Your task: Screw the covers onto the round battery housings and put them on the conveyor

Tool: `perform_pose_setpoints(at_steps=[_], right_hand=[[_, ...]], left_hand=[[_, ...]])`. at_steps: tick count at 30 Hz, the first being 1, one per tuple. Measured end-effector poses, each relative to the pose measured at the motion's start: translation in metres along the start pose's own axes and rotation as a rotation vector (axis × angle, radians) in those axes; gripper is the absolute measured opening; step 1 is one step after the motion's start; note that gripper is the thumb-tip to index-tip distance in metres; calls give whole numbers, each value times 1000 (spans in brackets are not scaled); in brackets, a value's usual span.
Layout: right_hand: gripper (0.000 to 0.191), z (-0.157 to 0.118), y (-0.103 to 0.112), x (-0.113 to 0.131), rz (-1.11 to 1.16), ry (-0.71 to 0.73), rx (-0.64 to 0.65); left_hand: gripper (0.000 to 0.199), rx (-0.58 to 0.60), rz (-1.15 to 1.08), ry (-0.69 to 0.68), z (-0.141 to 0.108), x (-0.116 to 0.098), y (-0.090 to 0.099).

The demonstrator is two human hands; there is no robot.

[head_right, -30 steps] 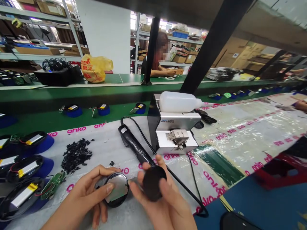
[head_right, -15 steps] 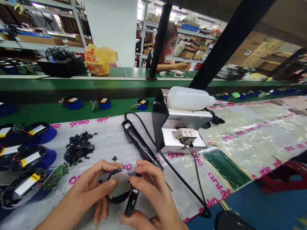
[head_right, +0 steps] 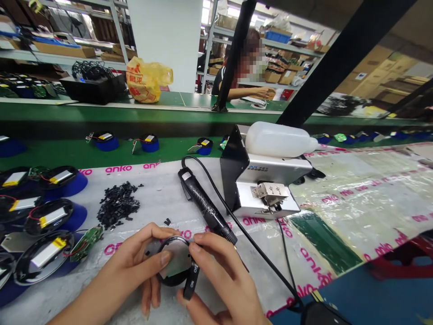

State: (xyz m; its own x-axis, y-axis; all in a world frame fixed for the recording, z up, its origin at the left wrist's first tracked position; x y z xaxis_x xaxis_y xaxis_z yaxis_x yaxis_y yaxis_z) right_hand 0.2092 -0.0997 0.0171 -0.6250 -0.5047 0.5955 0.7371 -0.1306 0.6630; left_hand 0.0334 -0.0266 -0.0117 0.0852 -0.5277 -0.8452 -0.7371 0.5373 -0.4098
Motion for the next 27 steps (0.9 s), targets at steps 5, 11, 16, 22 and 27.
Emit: perform_pose_setpoints(at_steps=[5, 11, 16, 22, 27], right_hand=[[66, 9, 0, 5, -69, -64, 142], [58, 38, -1, 5, 17, -51, 304], [60, 51, 3, -2, 15, -79, 466], [61, 44, 3, -4, -62, 5, 393], [67, 37, 2, -2, -93, 53, 304]], left_hand=[[35, 36, -20, -15, -1, 0, 1], [37, 214, -223, 18, -5, -8, 10], [37, 290, -281, 62, -10, -16, 14], [50, 335, -174, 6, -12, -13, 19], [51, 316, -200, 4, -9, -7, 18]])
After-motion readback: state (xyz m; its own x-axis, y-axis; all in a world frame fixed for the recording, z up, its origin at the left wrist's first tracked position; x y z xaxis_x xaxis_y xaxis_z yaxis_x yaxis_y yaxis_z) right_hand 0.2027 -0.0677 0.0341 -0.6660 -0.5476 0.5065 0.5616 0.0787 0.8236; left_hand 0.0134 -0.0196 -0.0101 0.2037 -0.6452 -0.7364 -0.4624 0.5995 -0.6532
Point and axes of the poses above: each hand's wrist, its own z-axis towards the middle knuckle, its own y-axis out of the back of the hand, x = y × z, the point moved 3 cm from there along z, towards the middle knuckle, and after that the axes turned 7 degrees about x, right-handed, at the moved point
